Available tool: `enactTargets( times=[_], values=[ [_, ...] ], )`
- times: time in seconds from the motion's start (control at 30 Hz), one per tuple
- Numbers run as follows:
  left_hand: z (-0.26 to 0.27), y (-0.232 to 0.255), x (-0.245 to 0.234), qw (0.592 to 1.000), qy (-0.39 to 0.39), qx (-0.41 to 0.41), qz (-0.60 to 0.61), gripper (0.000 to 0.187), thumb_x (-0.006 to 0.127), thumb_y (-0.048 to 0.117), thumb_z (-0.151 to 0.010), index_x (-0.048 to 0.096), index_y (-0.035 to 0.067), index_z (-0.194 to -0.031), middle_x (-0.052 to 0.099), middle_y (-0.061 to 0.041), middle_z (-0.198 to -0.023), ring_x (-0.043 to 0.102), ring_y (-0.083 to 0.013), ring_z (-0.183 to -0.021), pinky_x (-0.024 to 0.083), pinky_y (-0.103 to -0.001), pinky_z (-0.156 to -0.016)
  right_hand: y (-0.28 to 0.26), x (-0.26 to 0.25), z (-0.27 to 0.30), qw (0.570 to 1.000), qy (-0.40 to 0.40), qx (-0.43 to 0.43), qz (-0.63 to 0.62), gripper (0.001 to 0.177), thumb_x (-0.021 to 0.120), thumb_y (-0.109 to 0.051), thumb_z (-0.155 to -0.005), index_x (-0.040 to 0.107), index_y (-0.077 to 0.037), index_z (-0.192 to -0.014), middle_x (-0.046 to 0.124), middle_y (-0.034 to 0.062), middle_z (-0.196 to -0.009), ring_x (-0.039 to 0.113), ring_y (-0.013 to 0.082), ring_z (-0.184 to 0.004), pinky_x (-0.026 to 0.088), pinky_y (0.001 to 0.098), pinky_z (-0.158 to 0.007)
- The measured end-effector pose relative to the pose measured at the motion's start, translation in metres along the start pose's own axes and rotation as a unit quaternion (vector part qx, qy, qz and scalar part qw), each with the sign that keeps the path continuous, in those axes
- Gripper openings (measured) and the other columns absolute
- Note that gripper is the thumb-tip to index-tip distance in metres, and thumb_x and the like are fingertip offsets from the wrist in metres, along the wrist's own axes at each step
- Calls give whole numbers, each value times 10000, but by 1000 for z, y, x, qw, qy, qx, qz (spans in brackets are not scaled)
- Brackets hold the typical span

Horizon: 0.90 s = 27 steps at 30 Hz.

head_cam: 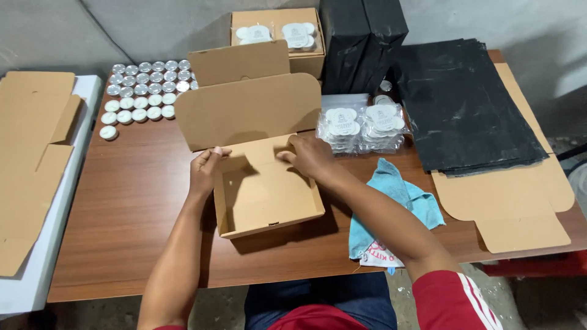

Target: Assembling a cardboard box, filling it with small containers, and placing the finished box into a plastic mailing bag.

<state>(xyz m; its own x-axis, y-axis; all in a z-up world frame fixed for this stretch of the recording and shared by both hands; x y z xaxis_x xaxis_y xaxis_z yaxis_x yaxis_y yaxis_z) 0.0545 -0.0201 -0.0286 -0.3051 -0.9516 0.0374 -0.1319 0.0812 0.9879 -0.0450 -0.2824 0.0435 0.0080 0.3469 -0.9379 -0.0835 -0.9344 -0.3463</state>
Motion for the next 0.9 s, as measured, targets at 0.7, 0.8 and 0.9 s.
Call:
enactTargets(
  times=[0.7,0.8,0.9],
  values=[
    [32,46,8,919,-112,-40,-376,285,723,264,-807,798,171,-1066,764,-133,-970,704,-392,-880,521,-454,-755,3,2,-3,968,176,-176,-17,444,542,-597,-996,640,-172,-1081,643,48,-1024,733,312,-880,605,393,-752],
    [38,62,5,892,-104,-107,-427,290,675,331,-865,811,204,-1087,791,-92,-989,720,-410,-911,538,-450,-782,22,-25,-4,964,183,-172,-85,303,557,-456,-1053,684,-187,-999,649,-10,-934,718,255,-908,566,322,-779],
    [42,77,5,874,-103,-161,-447,315,626,406,-927,801,253,-1139,794,-96,-980,705,-450,-978,528,-476,-829,76,-63,-13,952,222,-212,10,348,733,-488,-926,718,-189,-1105,700,35,-1101,632,263,-1185,439,400,-1054]
  ],
)
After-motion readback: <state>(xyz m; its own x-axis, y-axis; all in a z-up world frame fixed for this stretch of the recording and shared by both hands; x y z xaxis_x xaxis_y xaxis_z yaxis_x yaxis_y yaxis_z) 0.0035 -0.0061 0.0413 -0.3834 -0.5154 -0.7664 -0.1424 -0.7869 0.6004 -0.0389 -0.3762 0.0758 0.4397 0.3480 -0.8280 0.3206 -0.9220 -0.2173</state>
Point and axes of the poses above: each hand's wrist, its own z-axis away from the middle knuckle, its own x-axis out of the palm, y = z × x, the point moved 5 cm from there along -z, towards the middle knuckle
